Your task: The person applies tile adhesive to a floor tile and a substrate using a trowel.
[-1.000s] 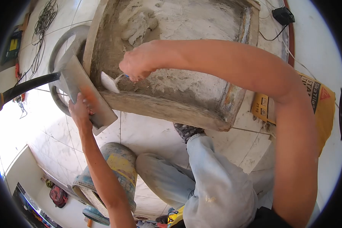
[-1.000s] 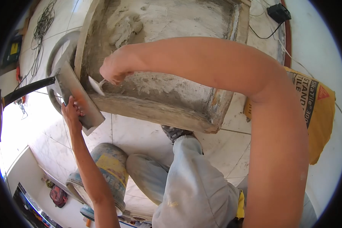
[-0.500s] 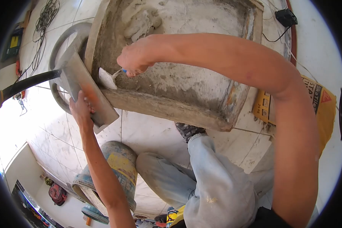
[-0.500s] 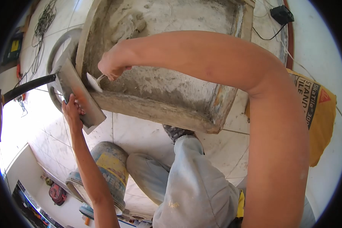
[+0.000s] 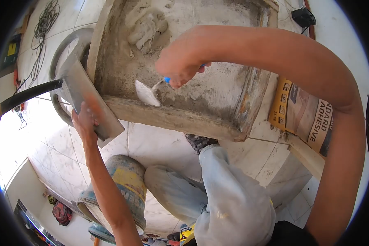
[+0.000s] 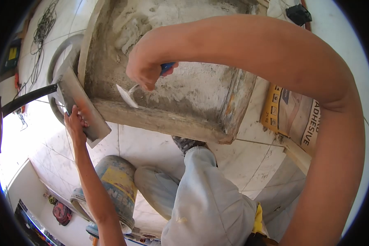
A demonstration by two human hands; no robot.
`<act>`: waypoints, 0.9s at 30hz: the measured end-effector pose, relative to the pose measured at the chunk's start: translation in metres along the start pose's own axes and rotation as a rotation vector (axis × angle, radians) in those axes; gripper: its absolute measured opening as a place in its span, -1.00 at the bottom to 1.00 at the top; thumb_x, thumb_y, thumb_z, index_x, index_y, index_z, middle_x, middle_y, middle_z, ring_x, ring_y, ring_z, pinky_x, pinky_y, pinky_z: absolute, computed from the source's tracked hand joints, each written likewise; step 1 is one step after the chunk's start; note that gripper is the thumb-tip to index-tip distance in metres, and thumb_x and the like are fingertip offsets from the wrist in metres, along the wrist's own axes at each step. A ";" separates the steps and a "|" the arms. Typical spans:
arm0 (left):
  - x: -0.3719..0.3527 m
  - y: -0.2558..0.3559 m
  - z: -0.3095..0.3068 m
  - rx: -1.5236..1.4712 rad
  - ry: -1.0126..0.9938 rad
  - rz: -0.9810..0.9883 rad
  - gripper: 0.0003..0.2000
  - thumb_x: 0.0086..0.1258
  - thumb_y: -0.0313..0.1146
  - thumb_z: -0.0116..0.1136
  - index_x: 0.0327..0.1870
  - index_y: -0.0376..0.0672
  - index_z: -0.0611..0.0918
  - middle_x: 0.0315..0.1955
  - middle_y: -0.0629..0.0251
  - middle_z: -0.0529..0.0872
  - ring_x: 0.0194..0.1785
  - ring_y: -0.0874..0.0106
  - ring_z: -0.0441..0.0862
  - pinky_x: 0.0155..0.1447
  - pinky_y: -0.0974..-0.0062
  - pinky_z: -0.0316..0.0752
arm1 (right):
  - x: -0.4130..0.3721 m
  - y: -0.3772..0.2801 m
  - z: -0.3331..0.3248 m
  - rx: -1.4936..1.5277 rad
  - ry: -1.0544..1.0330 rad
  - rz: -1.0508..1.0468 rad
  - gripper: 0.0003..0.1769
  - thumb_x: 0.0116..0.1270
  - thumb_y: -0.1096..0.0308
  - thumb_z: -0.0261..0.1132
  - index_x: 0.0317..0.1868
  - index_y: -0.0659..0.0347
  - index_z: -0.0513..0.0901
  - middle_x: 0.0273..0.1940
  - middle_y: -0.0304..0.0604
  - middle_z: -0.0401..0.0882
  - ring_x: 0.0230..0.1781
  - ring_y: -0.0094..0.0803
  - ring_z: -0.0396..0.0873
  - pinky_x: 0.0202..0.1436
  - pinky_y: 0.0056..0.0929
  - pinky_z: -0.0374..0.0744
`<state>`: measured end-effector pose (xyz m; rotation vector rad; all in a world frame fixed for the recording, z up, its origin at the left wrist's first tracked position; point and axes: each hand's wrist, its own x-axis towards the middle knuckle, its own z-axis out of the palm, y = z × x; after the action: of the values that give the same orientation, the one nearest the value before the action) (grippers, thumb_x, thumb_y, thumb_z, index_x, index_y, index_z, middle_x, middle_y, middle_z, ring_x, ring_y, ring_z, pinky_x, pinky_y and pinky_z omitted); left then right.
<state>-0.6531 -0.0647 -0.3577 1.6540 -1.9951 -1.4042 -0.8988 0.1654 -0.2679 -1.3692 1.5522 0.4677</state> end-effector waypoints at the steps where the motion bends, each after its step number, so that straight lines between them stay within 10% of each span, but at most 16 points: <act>1: -0.002 0.002 0.001 0.001 0.001 -0.006 -0.73 0.46 -0.19 0.13 -0.11 -0.20 0.43 -0.61 0.43 0.40 -0.66 0.57 0.34 -0.61 0.56 0.27 | 0.006 -0.001 -0.002 -0.009 0.001 0.007 -0.61 0.42 0.11 0.21 -0.36 0.31 0.62 -0.54 -0.09 0.62 -0.58 -0.25 0.60 -0.55 -0.18 0.58; 8: 0.004 -0.010 -0.001 -0.023 0.014 0.008 -0.69 0.43 -0.19 0.12 -0.03 -0.23 0.45 -0.62 0.41 0.41 -0.67 0.55 0.34 -0.62 0.55 0.26 | 0.010 0.004 0.065 0.233 0.122 -0.093 -0.66 0.35 0.22 0.21 -0.34 0.40 0.66 -0.39 0.15 0.68 -0.40 0.03 0.67 -0.35 0.01 0.63; 27: 0.002 -0.003 0.001 0.076 0.047 0.002 -0.68 0.41 -0.18 0.11 -0.07 -0.28 0.45 -0.61 0.36 0.42 -0.66 0.52 0.36 -0.63 0.49 0.29 | 0.020 -0.034 0.003 0.092 0.265 -0.115 -0.79 0.18 0.48 0.20 -0.24 0.39 0.71 -0.22 0.09 0.72 -0.23 -0.02 0.72 -0.22 -0.05 0.66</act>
<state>-0.6524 -0.0655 -0.3607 1.6993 -2.0473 -1.2911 -0.8648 0.1472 -0.2761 -1.4848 1.6727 0.1465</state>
